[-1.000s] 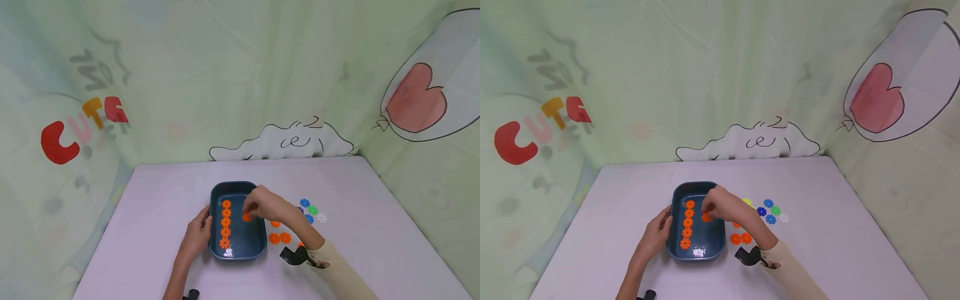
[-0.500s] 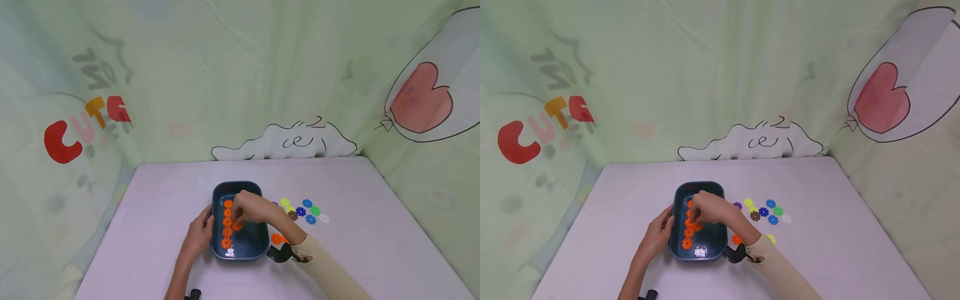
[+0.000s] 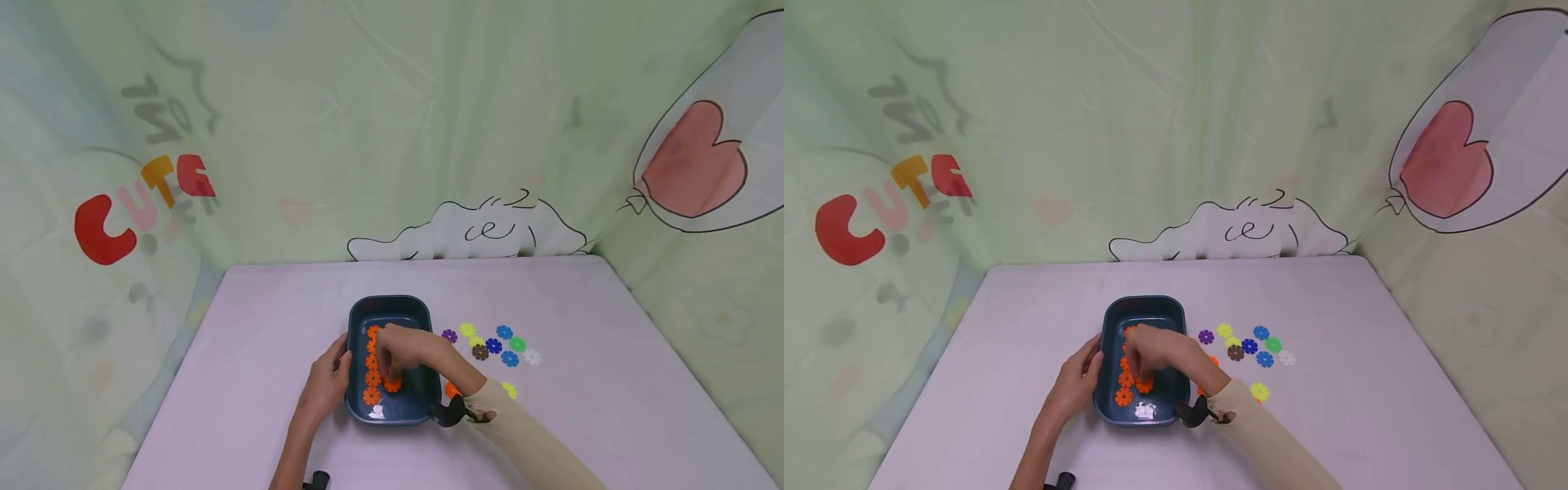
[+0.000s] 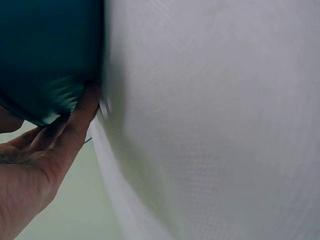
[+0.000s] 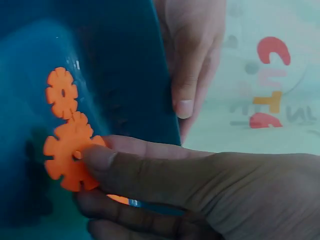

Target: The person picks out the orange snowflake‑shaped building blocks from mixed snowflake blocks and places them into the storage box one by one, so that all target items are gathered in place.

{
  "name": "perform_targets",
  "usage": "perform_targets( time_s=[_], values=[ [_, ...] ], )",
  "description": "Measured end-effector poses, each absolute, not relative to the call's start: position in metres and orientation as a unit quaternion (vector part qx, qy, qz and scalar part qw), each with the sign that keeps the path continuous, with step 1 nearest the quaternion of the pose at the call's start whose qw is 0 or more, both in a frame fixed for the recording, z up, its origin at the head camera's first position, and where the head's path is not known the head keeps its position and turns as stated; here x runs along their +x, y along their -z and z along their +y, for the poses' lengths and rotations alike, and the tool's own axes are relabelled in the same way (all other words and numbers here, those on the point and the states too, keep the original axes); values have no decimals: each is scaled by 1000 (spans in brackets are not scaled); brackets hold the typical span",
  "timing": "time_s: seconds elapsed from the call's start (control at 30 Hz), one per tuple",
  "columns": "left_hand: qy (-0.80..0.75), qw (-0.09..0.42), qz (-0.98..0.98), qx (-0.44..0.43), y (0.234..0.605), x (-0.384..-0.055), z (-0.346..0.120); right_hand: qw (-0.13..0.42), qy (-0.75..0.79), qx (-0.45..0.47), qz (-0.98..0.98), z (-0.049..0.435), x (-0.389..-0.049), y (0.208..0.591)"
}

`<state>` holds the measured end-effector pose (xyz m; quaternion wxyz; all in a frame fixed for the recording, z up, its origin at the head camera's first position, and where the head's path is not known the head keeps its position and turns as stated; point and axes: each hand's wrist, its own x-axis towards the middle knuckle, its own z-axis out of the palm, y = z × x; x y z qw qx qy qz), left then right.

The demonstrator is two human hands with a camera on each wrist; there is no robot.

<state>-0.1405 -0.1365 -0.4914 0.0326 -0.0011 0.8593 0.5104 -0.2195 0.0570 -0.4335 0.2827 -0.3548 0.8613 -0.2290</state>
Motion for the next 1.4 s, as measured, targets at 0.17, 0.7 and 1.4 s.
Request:
perform_targets(
  time_s=[0.17, 0.7, 1.4],
  values=[
    [-510, 31, 860, 3, 492, -139, -136, 308, 205, -317, 873, 56, -216, 438],
    [-508, 33, 861, 2, 493, -138, -136, 330, 170, -287, 883, 52, -212, 439],
    [-506, 34, 862, 1, 492, -141, -138, 322, 128, -294, 891, 48, -211, 437]
  ],
)
